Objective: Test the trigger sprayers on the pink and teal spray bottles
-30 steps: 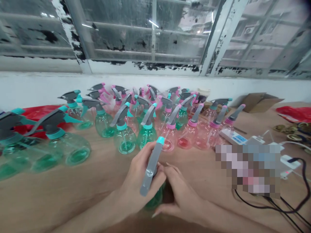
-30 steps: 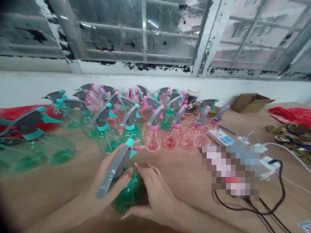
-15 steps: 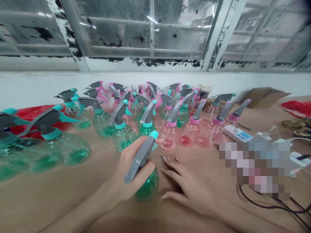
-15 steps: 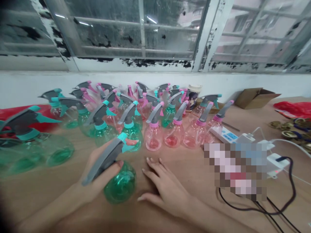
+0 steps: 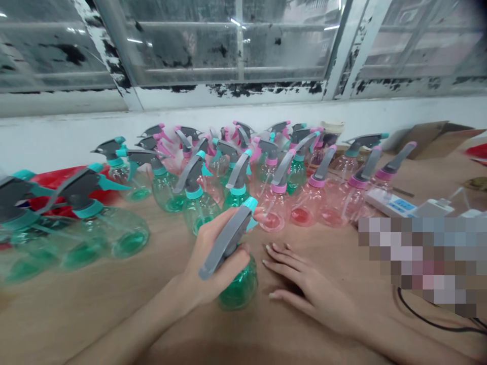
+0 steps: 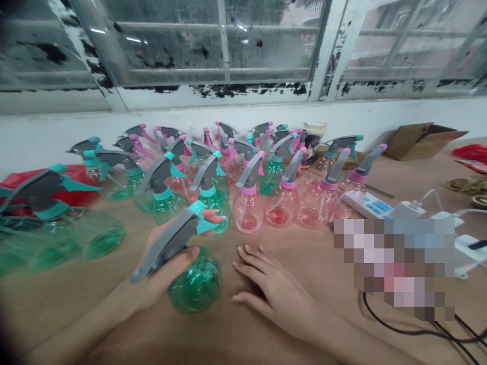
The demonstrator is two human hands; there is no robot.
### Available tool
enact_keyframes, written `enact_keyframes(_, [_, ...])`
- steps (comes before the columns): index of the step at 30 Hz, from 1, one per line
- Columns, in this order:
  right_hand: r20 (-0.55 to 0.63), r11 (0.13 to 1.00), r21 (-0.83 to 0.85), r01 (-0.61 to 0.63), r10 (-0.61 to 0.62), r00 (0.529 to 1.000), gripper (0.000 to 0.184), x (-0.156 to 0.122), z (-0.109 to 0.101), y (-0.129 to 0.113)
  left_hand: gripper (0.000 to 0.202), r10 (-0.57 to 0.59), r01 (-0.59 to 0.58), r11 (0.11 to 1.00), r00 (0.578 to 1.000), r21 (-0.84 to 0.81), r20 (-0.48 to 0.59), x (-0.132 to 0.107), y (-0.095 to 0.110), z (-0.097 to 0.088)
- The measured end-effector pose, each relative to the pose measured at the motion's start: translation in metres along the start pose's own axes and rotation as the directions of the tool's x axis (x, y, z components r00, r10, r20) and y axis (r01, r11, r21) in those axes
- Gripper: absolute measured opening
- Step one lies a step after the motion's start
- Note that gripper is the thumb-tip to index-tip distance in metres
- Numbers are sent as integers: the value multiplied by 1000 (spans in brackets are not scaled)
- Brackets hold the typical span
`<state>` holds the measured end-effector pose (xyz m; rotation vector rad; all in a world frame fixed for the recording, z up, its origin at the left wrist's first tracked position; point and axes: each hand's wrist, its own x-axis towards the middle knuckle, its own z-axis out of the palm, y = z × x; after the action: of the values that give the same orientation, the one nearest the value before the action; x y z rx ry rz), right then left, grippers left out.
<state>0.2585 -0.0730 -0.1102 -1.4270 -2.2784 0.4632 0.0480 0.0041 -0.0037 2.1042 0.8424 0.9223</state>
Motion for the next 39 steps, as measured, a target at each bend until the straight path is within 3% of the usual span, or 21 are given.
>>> enact_keyframes(7, [-31,1000,12,8,-8,999,55,-2,1,0,6,69,-69,998,998,-7,-8,2,2,-2])
enact_keyframes(17, [-36,1000,4,-1,1,999,54,-3,1,0,6,127,-127,992,991,-5,39,4,1,-3])
enact_keyframes(25, [-38,1000,0,-3,3,999,55,-3,2,0,5,48,-49,999,998,21,40,1,11,-3])
enact_keyframes(34, [-42,1000,12,8,-7,999,55,-4,2,1,4,92,-90,995,995,45,-40,0,5,1])
enact_keyframes(39, [-29,1000,-10,0,-1,1000,53,-3,1,1,6,103,-103,995,995,-13,17,-1,3,0])
